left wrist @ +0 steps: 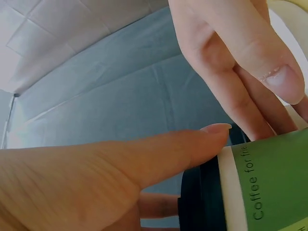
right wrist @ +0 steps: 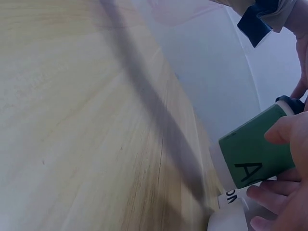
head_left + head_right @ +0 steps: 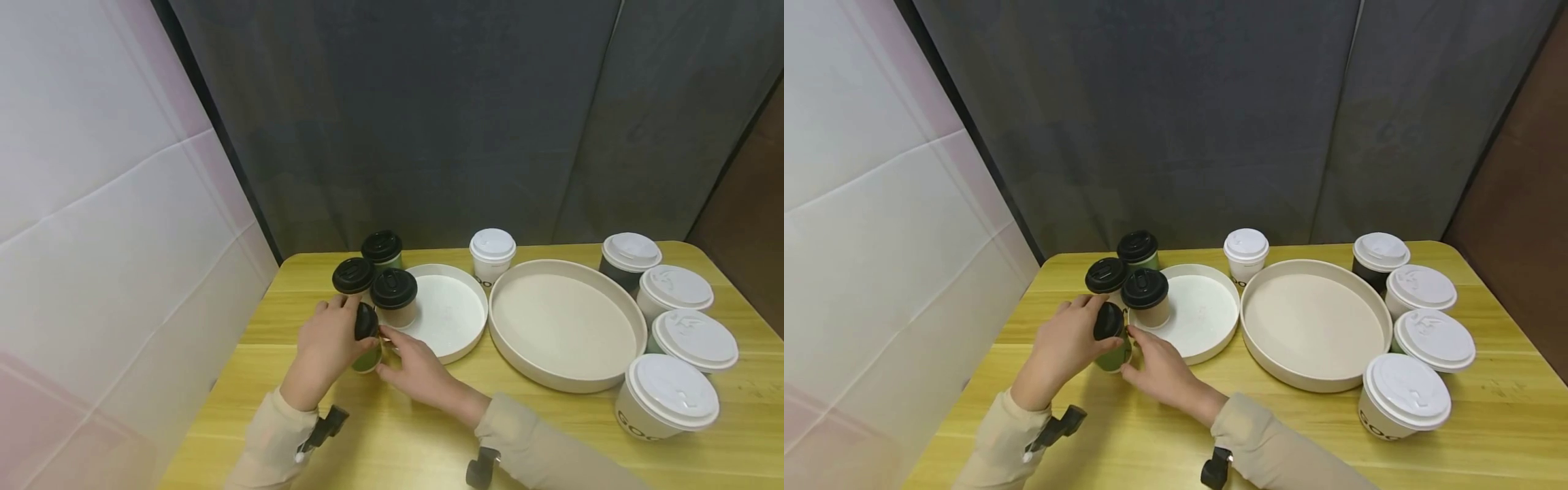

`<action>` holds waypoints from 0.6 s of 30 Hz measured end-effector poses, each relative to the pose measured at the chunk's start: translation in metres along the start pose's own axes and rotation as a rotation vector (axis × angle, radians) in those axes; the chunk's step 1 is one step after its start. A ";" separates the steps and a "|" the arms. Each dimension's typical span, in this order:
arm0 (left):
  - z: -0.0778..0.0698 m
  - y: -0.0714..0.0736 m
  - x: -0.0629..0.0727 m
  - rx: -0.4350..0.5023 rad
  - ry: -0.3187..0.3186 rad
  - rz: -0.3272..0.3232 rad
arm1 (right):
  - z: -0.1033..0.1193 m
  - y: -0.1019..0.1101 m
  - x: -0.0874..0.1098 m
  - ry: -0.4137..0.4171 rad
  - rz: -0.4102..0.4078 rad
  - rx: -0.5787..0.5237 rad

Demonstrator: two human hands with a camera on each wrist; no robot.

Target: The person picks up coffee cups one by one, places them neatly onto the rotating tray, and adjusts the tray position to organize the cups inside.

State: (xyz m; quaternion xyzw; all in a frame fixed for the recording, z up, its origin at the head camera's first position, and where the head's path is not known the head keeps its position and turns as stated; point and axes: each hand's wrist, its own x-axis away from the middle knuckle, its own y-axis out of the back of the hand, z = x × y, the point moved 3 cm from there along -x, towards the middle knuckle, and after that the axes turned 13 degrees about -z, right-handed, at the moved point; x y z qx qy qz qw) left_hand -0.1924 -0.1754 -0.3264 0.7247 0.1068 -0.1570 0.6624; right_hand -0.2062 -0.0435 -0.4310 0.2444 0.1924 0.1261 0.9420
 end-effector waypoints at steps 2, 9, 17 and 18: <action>-0.001 0.003 0.001 0.005 -0.012 -0.022 | 0.001 0.001 0.001 -0.002 -0.010 -0.017; -0.006 0.013 0.003 0.026 -0.041 -0.084 | 0.007 0.010 0.008 0.013 -0.077 -0.075; -0.015 0.020 0.002 0.034 -0.082 -0.119 | 0.008 0.022 0.019 0.007 -0.125 -0.079; -0.016 0.021 0.002 0.037 -0.088 -0.128 | 0.008 0.023 0.020 0.008 -0.133 -0.082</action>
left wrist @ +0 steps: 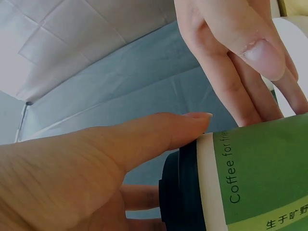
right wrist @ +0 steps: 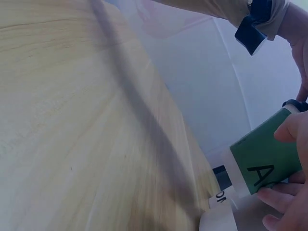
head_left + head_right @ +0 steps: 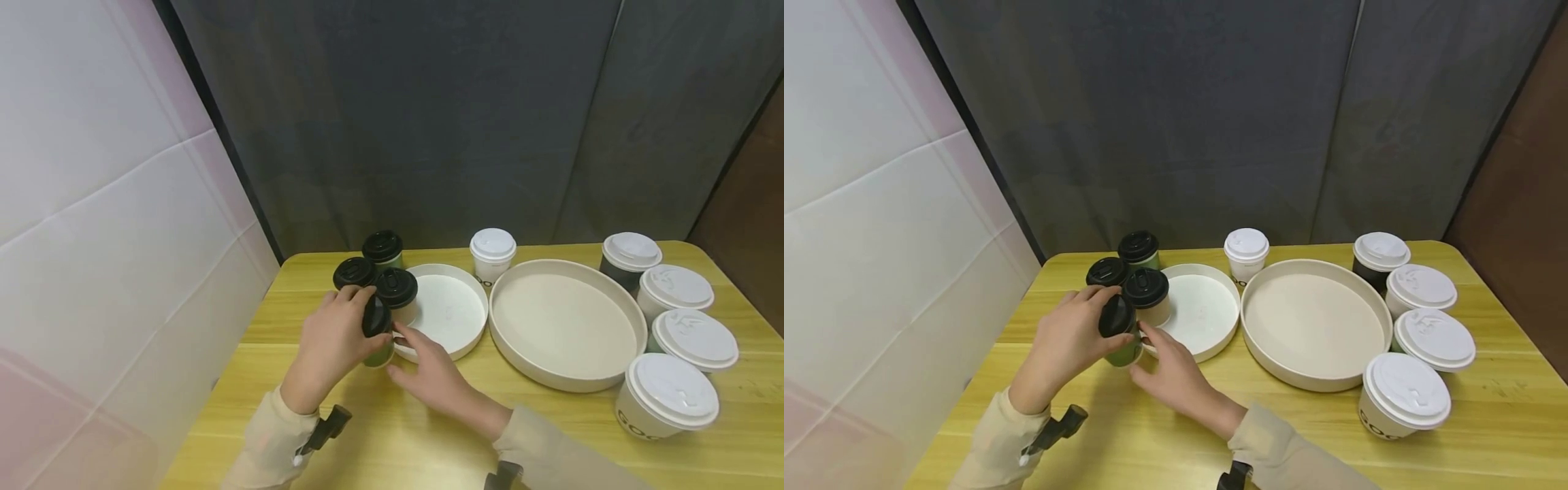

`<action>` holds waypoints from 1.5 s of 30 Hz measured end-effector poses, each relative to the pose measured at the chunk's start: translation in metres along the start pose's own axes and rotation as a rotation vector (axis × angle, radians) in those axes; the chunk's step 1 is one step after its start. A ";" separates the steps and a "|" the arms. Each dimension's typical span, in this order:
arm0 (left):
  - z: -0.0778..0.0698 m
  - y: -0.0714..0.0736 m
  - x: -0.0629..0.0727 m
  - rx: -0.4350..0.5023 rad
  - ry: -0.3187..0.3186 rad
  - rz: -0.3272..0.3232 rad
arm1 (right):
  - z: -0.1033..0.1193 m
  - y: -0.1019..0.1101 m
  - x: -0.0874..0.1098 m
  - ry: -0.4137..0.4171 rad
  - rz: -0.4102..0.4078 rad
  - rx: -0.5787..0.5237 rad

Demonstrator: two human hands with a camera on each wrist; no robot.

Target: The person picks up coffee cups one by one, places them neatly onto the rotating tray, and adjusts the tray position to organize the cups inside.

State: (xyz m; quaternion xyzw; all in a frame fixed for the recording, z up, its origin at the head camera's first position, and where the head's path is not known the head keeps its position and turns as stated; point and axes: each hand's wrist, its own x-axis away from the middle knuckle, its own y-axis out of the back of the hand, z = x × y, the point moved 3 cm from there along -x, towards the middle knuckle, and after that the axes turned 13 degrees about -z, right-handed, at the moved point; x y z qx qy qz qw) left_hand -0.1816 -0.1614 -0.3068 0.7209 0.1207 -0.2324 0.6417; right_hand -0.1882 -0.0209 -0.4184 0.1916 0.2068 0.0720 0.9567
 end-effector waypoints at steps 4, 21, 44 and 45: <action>-0.004 0.001 -0.002 0.006 -0.022 -0.028 | 0.002 0.006 0.001 0.001 -0.028 -0.017; -0.017 0.002 -0.007 0.015 -0.092 -0.064 | 0.000 0.020 0.003 -0.022 -0.054 -0.008; -0.048 -0.025 -0.026 0.074 -0.222 -0.045 | -0.027 0.054 0.003 -0.050 -0.123 0.001; -0.050 -0.026 -0.026 0.072 -0.227 -0.044 | -0.029 0.055 0.002 -0.047 -0.125 0.001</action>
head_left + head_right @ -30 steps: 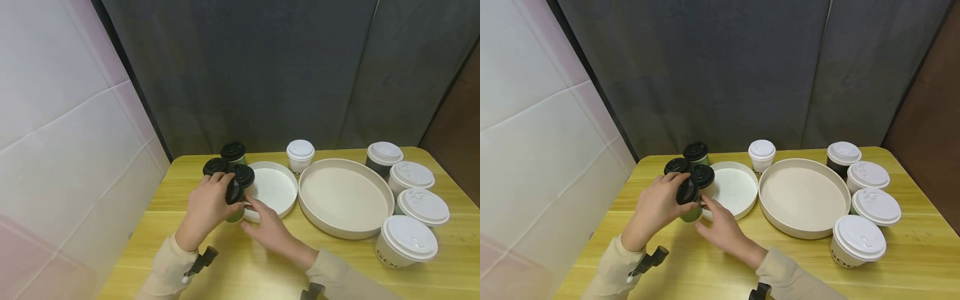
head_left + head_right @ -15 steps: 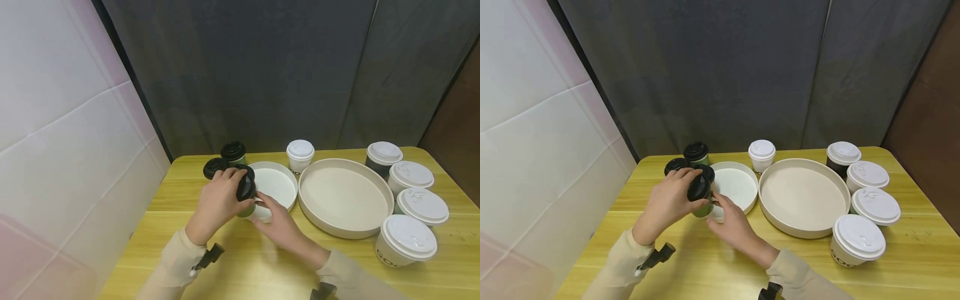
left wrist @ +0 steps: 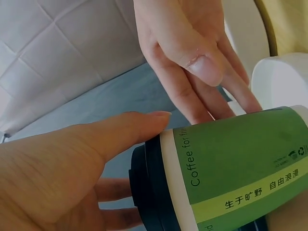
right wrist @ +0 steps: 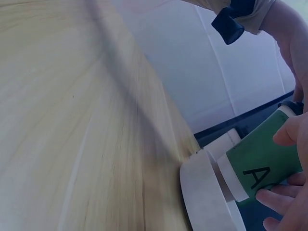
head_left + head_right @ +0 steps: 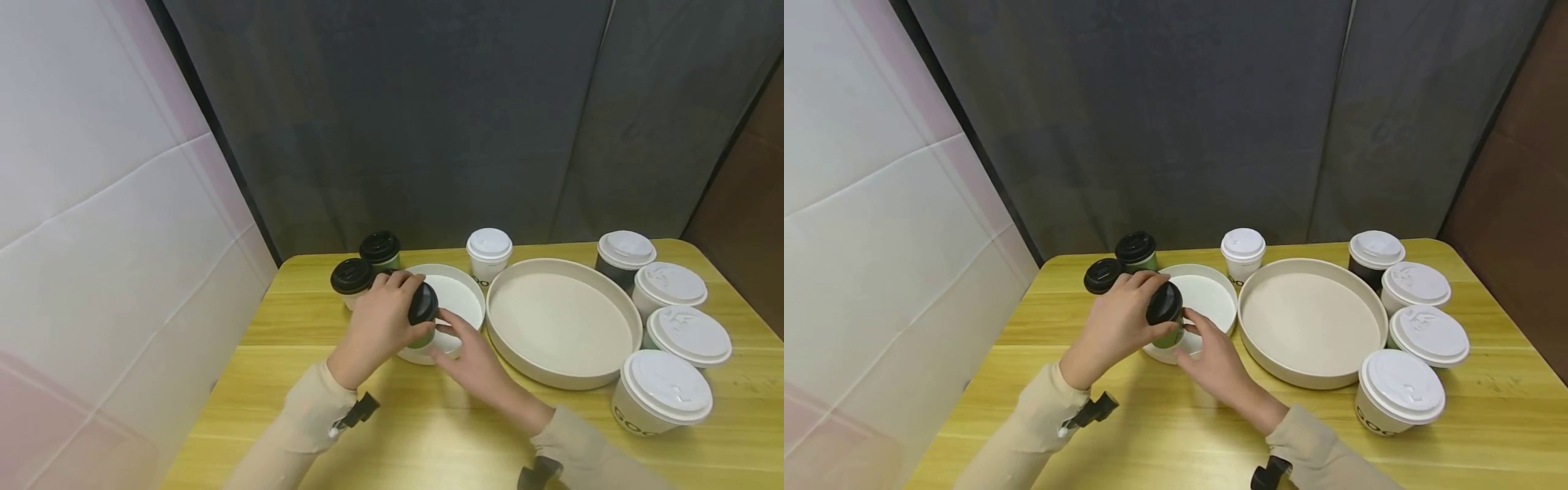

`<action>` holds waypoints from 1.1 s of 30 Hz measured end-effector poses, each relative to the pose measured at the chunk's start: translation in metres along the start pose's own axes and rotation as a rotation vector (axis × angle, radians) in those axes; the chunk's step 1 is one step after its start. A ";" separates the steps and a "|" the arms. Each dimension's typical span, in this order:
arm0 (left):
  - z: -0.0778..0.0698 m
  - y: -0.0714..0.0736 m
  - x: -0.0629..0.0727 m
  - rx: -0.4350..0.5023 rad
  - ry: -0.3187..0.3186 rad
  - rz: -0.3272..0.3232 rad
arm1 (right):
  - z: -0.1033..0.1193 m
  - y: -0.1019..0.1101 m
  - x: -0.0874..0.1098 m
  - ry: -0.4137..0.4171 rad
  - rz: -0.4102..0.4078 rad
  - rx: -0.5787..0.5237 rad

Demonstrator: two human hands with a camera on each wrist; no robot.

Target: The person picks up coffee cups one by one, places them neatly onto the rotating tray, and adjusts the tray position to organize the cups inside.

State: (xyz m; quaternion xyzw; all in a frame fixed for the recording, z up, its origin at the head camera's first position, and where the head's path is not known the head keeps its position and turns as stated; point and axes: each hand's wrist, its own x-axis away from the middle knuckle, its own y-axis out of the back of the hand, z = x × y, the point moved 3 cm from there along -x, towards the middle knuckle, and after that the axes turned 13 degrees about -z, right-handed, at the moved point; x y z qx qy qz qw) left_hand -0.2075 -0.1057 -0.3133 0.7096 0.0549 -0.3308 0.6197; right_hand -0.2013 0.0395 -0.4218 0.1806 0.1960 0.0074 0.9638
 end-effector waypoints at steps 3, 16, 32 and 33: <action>-0.002 -0.005 -0.001 -0.015 -0.018 -0.007 | -0.002 0.001 0.000 -0.002 -0.006 -0.007; -0.005 -0.026 -0.001 -0.001 0.007 0.035 | -0.015 0.004 0.002 -0.048 -0.005 0.016; -0.006 -0.040 0.003 0.017 0.025 0.047 | -0.022 0.003 0.003 -0.070 0.000 0.071; -0.006 -0.040 0.003 0.019 0.026 0.047 | -0.022 0.003 0.003 -0.070 0.002 0.074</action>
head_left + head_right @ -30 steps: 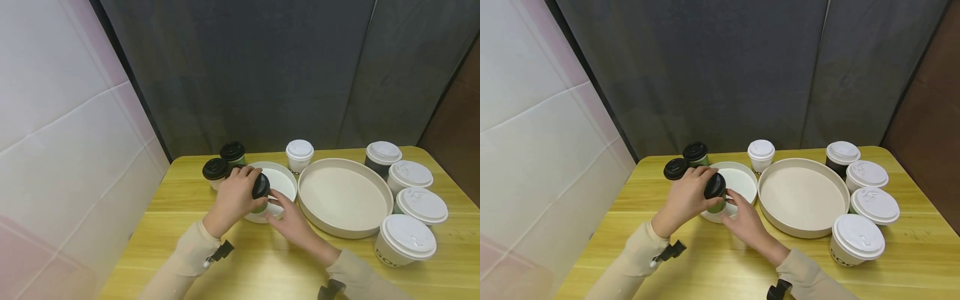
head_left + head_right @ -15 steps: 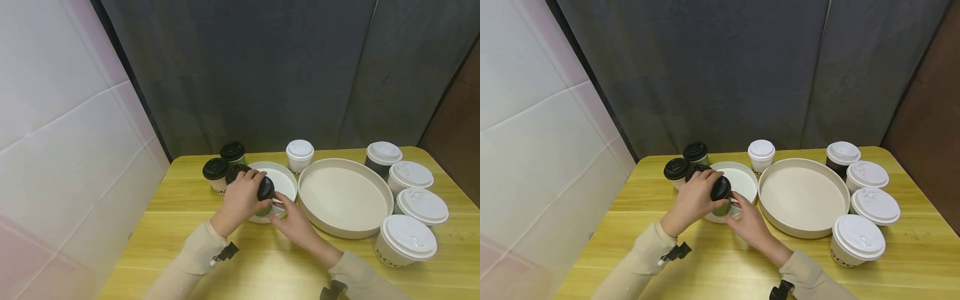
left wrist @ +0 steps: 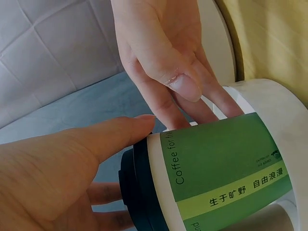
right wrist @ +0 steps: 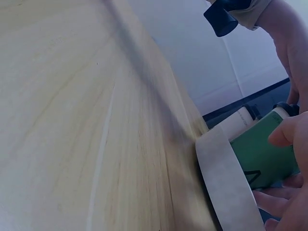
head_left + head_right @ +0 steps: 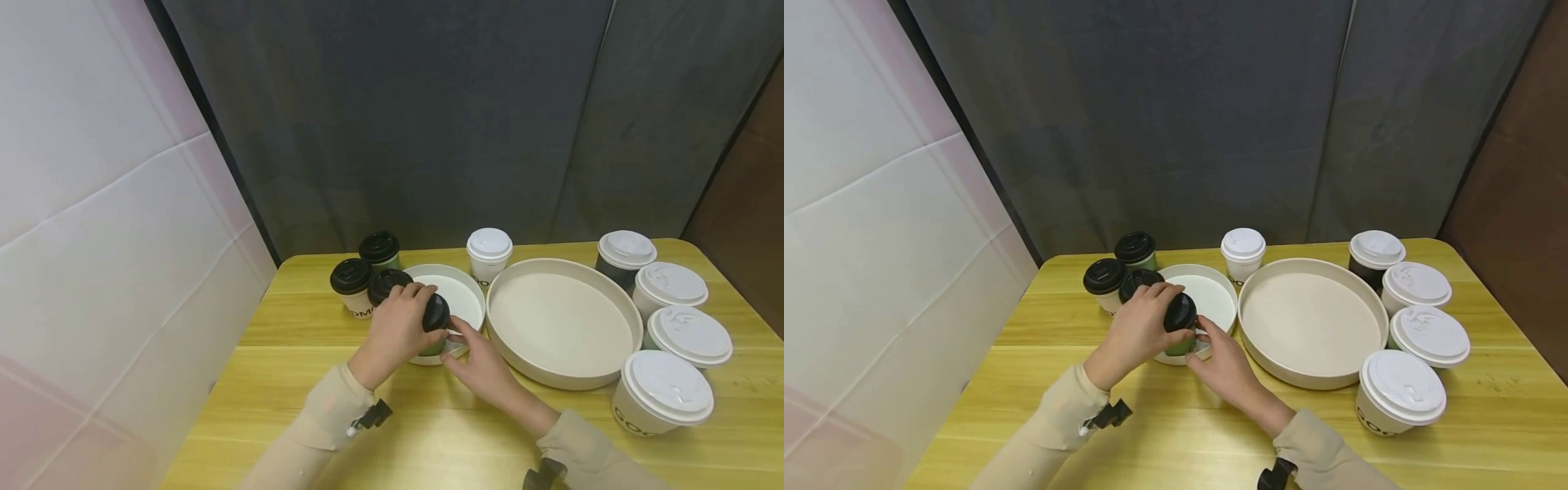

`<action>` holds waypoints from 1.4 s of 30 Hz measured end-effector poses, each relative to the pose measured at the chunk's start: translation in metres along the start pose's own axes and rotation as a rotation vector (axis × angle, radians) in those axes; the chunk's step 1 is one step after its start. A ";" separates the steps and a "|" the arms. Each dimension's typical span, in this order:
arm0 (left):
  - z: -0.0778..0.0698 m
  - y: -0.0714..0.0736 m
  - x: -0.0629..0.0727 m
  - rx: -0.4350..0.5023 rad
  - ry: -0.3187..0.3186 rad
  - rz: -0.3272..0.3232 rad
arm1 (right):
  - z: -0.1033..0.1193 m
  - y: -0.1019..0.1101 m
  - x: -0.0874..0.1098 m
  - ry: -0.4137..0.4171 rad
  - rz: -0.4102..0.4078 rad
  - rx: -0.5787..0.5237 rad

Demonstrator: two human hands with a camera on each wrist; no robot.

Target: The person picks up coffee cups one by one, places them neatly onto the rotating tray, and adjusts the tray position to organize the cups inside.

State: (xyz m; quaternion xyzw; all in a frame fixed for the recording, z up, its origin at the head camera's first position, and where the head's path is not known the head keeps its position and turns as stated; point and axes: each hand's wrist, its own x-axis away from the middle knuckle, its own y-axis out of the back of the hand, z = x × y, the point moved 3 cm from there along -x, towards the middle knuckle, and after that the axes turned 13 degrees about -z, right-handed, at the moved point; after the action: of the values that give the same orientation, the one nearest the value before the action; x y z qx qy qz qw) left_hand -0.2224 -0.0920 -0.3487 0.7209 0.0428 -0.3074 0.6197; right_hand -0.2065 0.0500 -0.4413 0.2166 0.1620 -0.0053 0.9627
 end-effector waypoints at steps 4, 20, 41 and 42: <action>0.000 0.000 0.001 0.011 0.001 0.000 | 0.001 0.000 0.000 0.002 0.004 0.021; -0.002 0.006 0.006 -0.004 -0.029 -0.049 | -0.001 0.005 0.002 0.009 0.022 0.071; -0.049 -0.016 0.077 0.152 -0.381 -0.004 | -0.003 0.052 0.013 0.350 -0.023 0.524; -0.050 -0.021 0.079 0.140 -0.392 0.008 | -0.004 0.052 0.014 0.362 -0.017 0.550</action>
State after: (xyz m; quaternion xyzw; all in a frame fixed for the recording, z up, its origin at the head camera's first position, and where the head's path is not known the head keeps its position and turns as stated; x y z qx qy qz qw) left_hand -0.1483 -0.0666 -0.4044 0.6889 -0.1028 -0.4415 0.5656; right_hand -0.1903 0.1000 -0.4274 0.4645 0.3246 -0.0181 0.8238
